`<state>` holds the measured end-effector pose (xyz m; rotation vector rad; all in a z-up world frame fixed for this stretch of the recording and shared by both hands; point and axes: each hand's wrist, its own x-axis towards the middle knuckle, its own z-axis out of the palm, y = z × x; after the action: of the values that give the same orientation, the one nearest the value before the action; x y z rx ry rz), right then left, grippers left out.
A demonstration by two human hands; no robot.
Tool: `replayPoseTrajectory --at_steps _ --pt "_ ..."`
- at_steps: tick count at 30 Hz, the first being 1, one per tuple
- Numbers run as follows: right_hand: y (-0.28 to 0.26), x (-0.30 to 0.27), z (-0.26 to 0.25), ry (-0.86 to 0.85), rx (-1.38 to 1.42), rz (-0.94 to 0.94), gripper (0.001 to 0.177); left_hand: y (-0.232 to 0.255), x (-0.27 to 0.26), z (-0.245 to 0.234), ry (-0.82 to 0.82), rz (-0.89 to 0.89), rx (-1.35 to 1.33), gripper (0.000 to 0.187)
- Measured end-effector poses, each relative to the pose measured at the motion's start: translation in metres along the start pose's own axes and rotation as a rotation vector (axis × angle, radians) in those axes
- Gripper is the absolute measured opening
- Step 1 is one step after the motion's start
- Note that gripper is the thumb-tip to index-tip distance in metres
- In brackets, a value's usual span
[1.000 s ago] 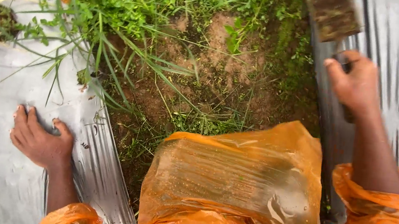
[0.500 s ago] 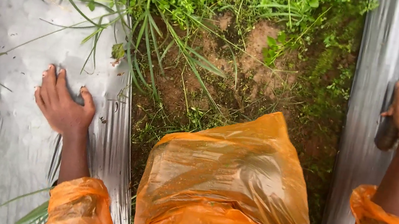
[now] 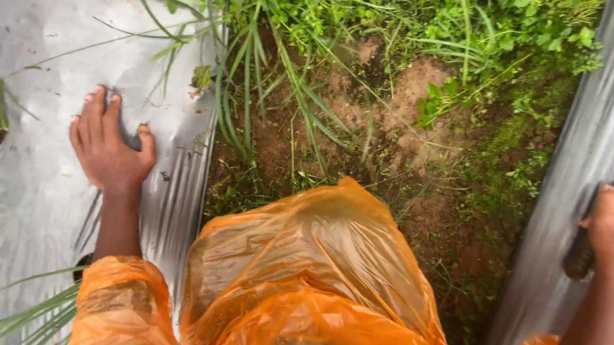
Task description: The person uses a hand hoe to scrape and remove weeds from the soil between rows of plants covered with plastic mulch. They then pull remaining weeds by hand from the base of the plants and the plastic sheeting.
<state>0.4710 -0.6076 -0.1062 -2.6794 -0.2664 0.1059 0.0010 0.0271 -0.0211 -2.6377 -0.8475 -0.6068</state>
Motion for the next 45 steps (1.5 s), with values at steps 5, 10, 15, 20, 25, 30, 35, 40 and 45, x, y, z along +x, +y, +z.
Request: replayPoseTrajectory --at_steps 5,10,15,20,25,30,35,40,45 --pt "-0.001 0.002 0.004 0.059 -0.073 -0.017 0.037 0.000 -0.002 -0.002 -0.078 -0.061 -0.083 0.049" --pt "-0.021 0.000 -0.005 0.032 -0.018 0.038 0.031 0.052 -0.010 -0.035 -0.649 -0.188 0.182 0.067" --pt "-0.024 -0.003 -0.002 0.033 0.018 0.029 0.028 0.117 -0.040 -0.059 -1.607 -0.707 -0.523 0.073" --pt "-0.022 -0.006 0.000 0.034 0.017 -0.005 0.024 0.111 -0.049 -0.044 -1.509 -0.619 -0.521 0.044" --pt "-0.019 -0.009 0.005 0.054 0.015 -0.034 0.024 0.082 -0.074 0.002 -1.195 -0.759 -0.653 0.043" --pt "-0.039 -0.009 -0.005 -0.080 0.017 0.084 0.027 0.064 -0.084 0.038 -0.997 -0.737 -0.659 0.054" --pt "-0.023 -0.010 0.003 -0.056 -0.021 0.035 0.030 0.064 -0.064 0.006 -1.052 -0.719 -0.549 0.041" --pt "-0.014 -0.011 0.007 -0.010 -0.048 -0.048 0.028 0.077 0.011 -0.076 -1.157 -0.829 -0.578 0.035" --pt "-0.031 -0.009 -0.003 -0.024 0.009 -0.063 0.039 0.080 0.052 -0.126 -1.268 -0.815 -0.834 0.039"
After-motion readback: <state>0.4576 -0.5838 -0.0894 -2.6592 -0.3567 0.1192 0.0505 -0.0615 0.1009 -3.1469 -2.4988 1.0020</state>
